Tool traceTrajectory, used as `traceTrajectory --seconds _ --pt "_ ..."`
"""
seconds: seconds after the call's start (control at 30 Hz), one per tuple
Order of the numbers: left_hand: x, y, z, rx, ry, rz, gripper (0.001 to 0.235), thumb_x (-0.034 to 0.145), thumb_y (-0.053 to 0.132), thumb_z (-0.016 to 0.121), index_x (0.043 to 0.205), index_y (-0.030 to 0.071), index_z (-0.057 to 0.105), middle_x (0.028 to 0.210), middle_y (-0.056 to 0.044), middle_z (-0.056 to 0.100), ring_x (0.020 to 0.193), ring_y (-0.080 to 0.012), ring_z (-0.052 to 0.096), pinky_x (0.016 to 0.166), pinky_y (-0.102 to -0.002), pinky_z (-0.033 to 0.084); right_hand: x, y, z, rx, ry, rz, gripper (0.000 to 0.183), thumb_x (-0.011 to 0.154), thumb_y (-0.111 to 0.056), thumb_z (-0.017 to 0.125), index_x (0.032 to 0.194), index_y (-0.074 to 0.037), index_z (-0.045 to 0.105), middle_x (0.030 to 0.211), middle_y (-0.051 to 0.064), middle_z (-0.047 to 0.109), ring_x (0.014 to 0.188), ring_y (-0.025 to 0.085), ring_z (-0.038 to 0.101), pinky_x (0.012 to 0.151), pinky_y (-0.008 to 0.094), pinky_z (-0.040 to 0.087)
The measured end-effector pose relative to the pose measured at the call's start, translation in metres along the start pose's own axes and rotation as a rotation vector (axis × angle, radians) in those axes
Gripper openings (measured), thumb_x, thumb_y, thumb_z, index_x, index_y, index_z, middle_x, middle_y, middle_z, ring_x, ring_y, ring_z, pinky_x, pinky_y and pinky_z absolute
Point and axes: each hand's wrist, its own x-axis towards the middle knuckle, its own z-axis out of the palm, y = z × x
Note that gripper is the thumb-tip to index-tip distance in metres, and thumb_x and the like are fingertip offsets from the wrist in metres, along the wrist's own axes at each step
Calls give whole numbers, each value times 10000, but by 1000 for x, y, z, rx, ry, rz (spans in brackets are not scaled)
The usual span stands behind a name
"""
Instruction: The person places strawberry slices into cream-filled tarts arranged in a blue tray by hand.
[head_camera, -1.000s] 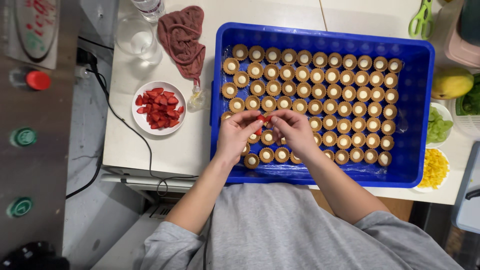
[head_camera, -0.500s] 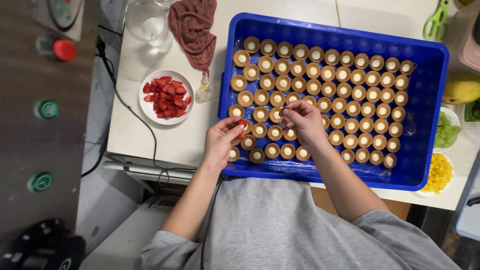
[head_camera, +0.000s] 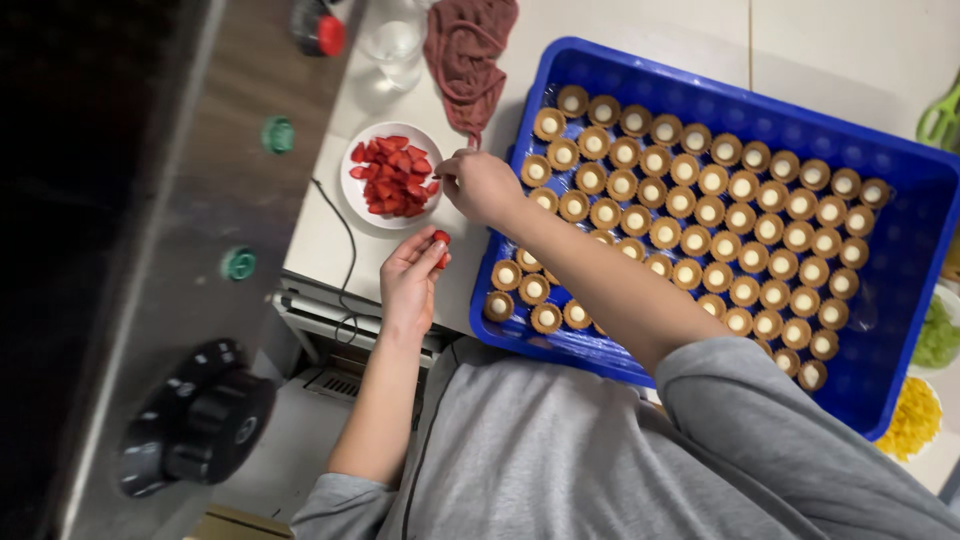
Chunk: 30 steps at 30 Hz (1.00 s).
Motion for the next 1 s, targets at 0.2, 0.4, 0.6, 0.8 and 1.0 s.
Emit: traceTrajectory --seconds 0.2,0.4,0.6,0.8,1.0 --pt "23 8 1 3 25 13 347 919 -21 719 1262 -34 666 1031 -65 709 874 -133 663 811 -265 563 27 8 7 76 -72 161 192 864 -148 700 1023 -76 778 934 146 750 828 323 722 747 431 570" --pt "37 1 21 11 -18 29 354 916 -24 706 1265 -52 654 1067 -91 723 895 -134 679 809 -276 566 -52 16 -19 463 9 143 227 1001 -214 680 1126 -32 735 882 61 741 702 147 666 639 309 549" --pt "11 -20 82 224 -283 -43 294 950 -23 700 1241 -63 695 1074 -111 748 905 -121 686 825 -248 565 -132 9 -57 1009 6 507 297 989 -217 656 1242 -64 686 849 -16 698 592 47 582 497 218 474" --pt "-8 -38 119 432 -526 -120 299 965 -16 649 1260 -37 697 1146 -83 759 1016 -129 718 901 -247 587 -185 27 -88 972 147 558 267 969 -127 708 1215 -24 731 845 -6 706 620 41 580 513 213 452" --pt "-9 -57 140 433 -644 -85 393 971 -51 612 1364 -35 610 1261 -127 712 1110 -163 708 985 -270 578 -210 57 -99 950 251 633 174 943 -90 721 1103 -23 737 855 7 734 629 59 615 536 210 494"
